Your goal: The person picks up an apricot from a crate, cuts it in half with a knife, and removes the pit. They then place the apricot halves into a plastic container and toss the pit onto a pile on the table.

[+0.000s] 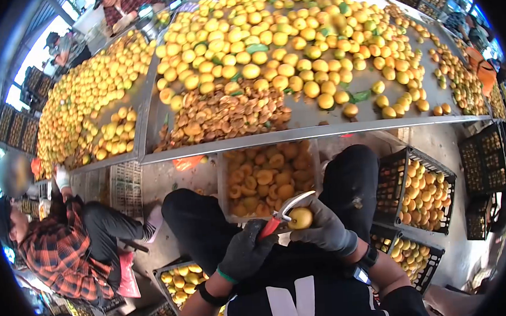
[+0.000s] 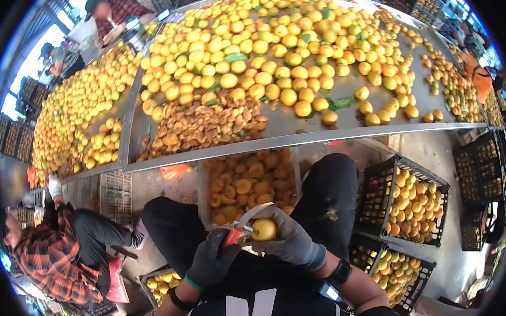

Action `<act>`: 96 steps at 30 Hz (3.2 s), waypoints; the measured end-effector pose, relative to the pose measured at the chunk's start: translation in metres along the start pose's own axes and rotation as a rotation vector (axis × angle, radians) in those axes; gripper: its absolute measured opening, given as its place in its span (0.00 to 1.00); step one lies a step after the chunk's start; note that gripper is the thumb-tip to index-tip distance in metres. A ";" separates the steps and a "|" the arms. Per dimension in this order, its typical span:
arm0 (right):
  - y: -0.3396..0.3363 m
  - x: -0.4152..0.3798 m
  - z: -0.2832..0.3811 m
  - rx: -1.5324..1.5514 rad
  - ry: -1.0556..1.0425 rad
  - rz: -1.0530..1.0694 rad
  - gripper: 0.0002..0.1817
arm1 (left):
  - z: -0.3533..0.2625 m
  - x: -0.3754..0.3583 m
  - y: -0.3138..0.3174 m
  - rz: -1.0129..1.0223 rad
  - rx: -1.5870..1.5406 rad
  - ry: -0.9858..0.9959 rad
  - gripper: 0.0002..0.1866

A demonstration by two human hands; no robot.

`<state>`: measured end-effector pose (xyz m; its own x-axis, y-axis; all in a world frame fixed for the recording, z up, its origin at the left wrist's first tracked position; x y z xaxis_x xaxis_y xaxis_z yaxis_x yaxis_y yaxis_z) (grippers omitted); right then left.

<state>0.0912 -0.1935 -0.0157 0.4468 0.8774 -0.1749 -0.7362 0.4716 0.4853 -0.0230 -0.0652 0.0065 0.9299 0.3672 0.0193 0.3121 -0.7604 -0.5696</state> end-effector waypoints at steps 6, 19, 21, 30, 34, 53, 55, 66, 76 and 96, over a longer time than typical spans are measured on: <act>0.006 0.005 -0.003 -0.273 0.031 -0.103 0.30 | 0.005 -0.006 0.004 -0.053 0.195 0.049 0.14; 0.021 0.004 -0.003 -0.225 -0.104 -0.131 0.24 | 0.007 -0.010 0.005 -0.089 0.308 0.221 0.20; 0.021 0.003 0.000 -0.326 -0.158 -0.132 0.24 | 0.008 -0.008 0.007 -0.044 0.295 0.156 0.21; 0.021 0.006 0.011 -0.662 -0.249 -0.213 0.25 | 0.017 -0.004 0.017 -0.037 0.272 0.087 0.18; 0.020 0.010 0.012 -0.779 -0.450 -0.083 0.22 | 0.028 -0.006 0.025 -0.038 0.244 0.082 0.17; 0.016 0.000 -0.003 -0.181 0.279 0.039 0.28 | 0.019 0.009 0.018 0.437 0.156 0.078 0.16; 0.018 0.003 -0.008 -0.260 0.249 0.014 0.29 | 0.024 0.010 0.024 0.467 0.096 -0.208 0.22; -0.008 0.024 -0.006 -0.397 -0.034 -0.146 0.30 | 0.029 0.015 0.022 0.083 -0.423 -0.296 0.21; -0.016 0.029 0.003 0.587 -0.011 0.093 0.24 | -0.009 0.025 -0.034 0.002 -0.290 -0.008 0.31; 0.015 0.020 0.028 0.258 -0.211 0.098 0.27 | -0.003 -0.010 -0.003 -0.076 0.212 0.173 0.18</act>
<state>0.1031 -0.1710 0.0122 0.4956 0.8670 0.0516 -0.6402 0.3245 0.6964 -0.0323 -0.0676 0.0104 0.9305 0.3082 0.1978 0.3512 -0.5986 -0.7199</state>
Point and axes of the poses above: each hand's wrist, its own x-axis towards the middle knuckle, its own y-axis out of the palm, z = x × y, the point moved 5 cm from there along x, towards the middle knuckle, and after that the axes turned 3 degrees about -z, right-handed, at the moved point
